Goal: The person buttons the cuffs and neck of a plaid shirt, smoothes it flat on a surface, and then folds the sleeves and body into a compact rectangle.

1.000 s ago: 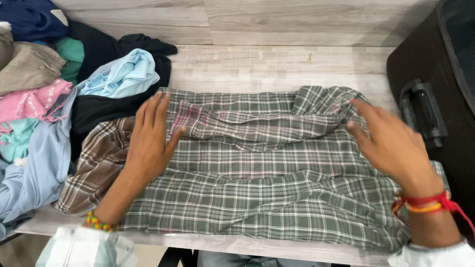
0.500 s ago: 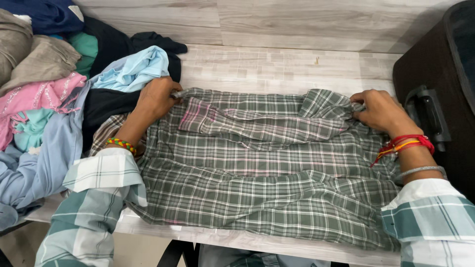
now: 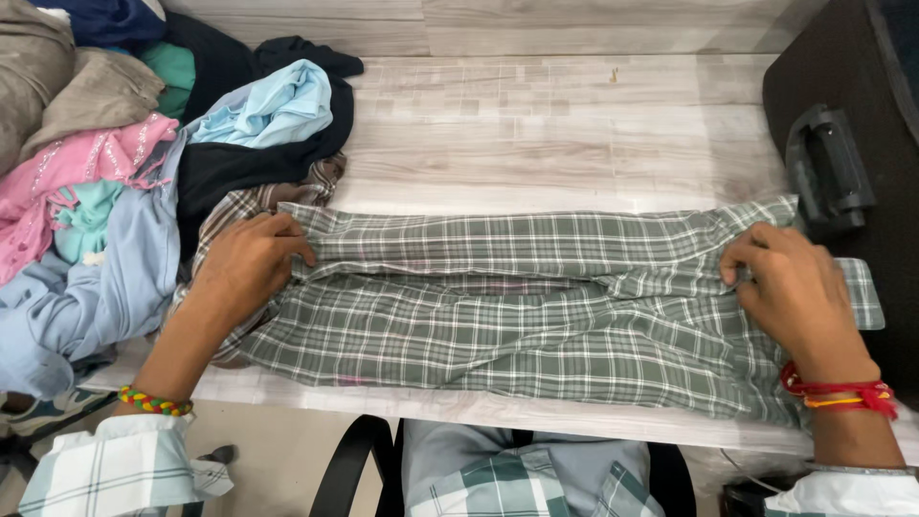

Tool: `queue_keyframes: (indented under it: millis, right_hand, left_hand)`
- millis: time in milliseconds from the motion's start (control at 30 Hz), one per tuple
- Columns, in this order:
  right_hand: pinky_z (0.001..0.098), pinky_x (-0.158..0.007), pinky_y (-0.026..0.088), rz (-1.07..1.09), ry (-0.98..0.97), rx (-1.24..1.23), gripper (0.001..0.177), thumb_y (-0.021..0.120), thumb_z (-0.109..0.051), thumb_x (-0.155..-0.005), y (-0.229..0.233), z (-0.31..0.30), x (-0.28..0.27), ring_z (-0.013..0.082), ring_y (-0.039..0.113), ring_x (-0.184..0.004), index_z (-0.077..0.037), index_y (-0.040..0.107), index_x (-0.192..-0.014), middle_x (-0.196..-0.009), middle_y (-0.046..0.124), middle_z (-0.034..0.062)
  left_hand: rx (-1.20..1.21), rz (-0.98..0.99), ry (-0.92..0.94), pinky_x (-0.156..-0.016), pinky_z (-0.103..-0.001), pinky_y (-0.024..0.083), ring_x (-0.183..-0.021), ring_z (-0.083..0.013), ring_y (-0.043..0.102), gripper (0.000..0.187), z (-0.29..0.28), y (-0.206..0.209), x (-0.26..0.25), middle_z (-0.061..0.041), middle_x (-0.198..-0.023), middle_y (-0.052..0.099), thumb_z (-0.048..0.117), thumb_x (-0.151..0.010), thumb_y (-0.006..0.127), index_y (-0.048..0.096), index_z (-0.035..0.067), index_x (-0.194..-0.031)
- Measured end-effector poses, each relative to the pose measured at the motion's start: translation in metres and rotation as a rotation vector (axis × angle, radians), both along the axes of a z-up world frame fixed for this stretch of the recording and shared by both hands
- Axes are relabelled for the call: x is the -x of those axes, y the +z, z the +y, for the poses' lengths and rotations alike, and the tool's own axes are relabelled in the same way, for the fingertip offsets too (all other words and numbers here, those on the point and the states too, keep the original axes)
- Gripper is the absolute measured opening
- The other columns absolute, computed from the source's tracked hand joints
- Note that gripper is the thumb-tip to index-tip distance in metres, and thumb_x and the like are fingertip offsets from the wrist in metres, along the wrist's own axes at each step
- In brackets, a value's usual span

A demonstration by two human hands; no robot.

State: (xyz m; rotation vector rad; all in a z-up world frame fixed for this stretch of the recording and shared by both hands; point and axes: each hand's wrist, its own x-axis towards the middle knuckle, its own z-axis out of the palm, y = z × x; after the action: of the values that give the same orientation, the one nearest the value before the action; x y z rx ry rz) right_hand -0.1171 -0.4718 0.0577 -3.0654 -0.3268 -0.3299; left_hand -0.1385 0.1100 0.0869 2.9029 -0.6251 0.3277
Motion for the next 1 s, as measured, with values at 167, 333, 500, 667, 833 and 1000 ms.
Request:
queue_keyframes:
  millis: [167, 333, 500, 667, 833, 1000]
  right_hand:
    - [0.0364, -0.083, 0.056, -0.015, -0.143, -0.171, 0.029, 0.068, 0.008, -0.079, 0.023, -0.007, 0.022, 0.0204, 0.068, -0.09, -0.011, 0.072, -0.1, -0.099, 0.069, 0.0006]
    - [0.0393, -0.092, 0.056, 0.384, -0.121, 0.155, 0.067, 0.065, 0.012, -0.076, 0.018, 0.009, 0.027, 0.0247, 0.062, -0.115, -0.032, 0.074, -0.125, -0.118, 0.069, -0.0051]
    - [0.0423, -0.106, 0.05, 0.298, -0.066, -0.03, 0.048, 0.071, -0.01, -0.082, 0.045, 0.009, 0.038, 0.0298, 0.056, -0.127, -0.026, 0.07, -0.127, -0.131, 0.064, 0.0041]
    - [0.064, -0.113, 0.026, 0.044, 0.147, -0.169, 0.06, 0.052, -0.05, -0.096, 0.011, 0.047, 0.029, 0.0428, 0.03, -0.148, -0.024, 0.047, -0.15, -0.159, 0.037, 0.0178]
    - [0.0764, -0.113, 0.009, 0.041, 0.15, -0.056, 0.072, 0.04, -0.063, -0.094, -0.051, 0.057, 0.026, 0.0388, 0.015, -0.153, -0.035, 0.029, -0.159, -0.168, 0.022, 0.0047]
    - [0.0767, -0.111, 0.01, 0.05, 0.173, -0.064, 0.071, 0.042, -0.064, -0.094, -0.057, 0.054, 0.016, 0.0399, 0.016, -0.153, -0.036, 0.03, -0.158, -0.168, 0.022, 0.0046]
  left_hand:
    - [0.023, -0.135, 0.076, -0.088, -0.04, 0.052, -0.103, -0.0253, 0.066, 0.021, 0.006, 0.015, 0.009, -0.003, -0.097, 0.066, -0.002, -0.073, 0.068, 0.076, 0.014, -0.084]
    - [-0.292, 0.124, 0.029, -0.093, -0.044, 0.047, -0.108, -0.0238, 0.061, 0.02, -0.001, 0.005, 0.009, 0.002, -0.101, 0.067, 0.008, -0.074, 0.074, 0.08, 0.022, -0.086]
    - [-0.182, 0.031, -0.018, -0.097, -0.046, 0.046, -0.117, -0.0264, 0.058, 0.018, -0.043, 0.021, 0.022, -0.004, -0.115, 0.066, 0.021, -0.084, 0.072, 0.075, 0.012, -0.099]
    - [0.028, 0.002, -0.189, -0.121, -0.058, 0.015, -0.152, -0.0409, 0.021, 0.077, -0.119, -0.02, 0.014, -0.018, -0.163, 0.029, 0.063, -0.093, 0.057, 0.041, 0.02, -0.155]
    - [-0.062, 0.022, -0.122, -0.115, -0.072, 0.001, -0.154, -0.0375, 0.008, 0.087, -0.13, -0.072, 0.019, -0.007, -0.168, 0.019, 0.079, -0.085, 0.049, 0.033, 0.033, -0.157]
    - [-0.086, 0.093, -0.002, -0.114, -0.077, 0.002, -0.156, -0.0357, 0.007, 0.088, -0.118, -0.081, 0.014, -0.001, -0.169, 0.019, 0.082, -0.083, 0.049, 0.033, 0.038, -0.157]
